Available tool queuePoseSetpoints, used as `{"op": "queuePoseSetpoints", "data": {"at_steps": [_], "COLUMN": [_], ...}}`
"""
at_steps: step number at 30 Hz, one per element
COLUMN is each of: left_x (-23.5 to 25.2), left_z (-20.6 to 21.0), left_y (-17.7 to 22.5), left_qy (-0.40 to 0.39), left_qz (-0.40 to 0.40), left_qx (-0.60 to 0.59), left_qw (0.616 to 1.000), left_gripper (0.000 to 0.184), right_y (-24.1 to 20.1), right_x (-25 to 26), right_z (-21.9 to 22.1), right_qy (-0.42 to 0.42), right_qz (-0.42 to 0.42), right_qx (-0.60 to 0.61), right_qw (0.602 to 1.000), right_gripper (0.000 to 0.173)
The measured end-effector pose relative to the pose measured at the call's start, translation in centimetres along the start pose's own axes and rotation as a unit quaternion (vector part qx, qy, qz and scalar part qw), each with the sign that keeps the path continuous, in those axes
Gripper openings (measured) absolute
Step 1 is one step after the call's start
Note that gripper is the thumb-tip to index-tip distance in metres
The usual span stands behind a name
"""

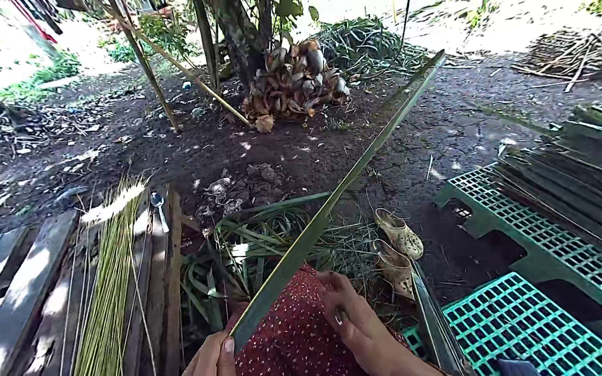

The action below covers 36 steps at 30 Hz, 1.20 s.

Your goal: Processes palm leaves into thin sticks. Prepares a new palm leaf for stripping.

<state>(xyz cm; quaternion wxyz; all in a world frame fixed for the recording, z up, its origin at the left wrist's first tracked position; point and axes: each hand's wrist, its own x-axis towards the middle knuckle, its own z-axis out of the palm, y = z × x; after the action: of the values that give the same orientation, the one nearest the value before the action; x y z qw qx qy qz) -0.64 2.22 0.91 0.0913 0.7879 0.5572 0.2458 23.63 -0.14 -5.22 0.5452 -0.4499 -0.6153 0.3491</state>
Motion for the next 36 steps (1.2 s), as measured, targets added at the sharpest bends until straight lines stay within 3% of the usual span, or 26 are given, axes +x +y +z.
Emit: {"op": "queuePoseSetpoints", "data": {"at_steps": [2,5,9,30,36], "left_x": [0.1,0.4,0.3,-0.7,-0.7], "left_z": [0.2,0.3,0.6,2.3,2.6], "left_y": [0.8,1.8,2.3,3.8,3.7], "left_qy": [0.016,0.025,0.038,0.044,0.034], "left_qz": [0.017,0.029,0.044,0.061,0.031], "left_qx": [0.025,0.054,0.078,0.074,0.042], "left_qw": [0.999,0.998,0.995,0.994,0.998], "left_gripper": [0.031,0.030,0.029,0.023,0.022], "right_y": [-1.3,-2.7,-4.0,-3.4,-5.8], "right_x": [0.9,2.2,3.2,2.5,3.4], "right_z": [-0.6,-0.7,-0.7,0.6,-0.1], "right_qy": [-0.068,-0.079,-0.125,-0.125,-0.265], "right_qz": [-0.040,-0.114,-0.087,-0.181,-0.082], "right_qx": [-0.101,-0.306,-0.434,-0.494,-0.437], "right_qw": [0.992,0.942,0.888,0.841,0.856], "right_gripper": [0.082,0.068,0.060,0.048,0.050]}}
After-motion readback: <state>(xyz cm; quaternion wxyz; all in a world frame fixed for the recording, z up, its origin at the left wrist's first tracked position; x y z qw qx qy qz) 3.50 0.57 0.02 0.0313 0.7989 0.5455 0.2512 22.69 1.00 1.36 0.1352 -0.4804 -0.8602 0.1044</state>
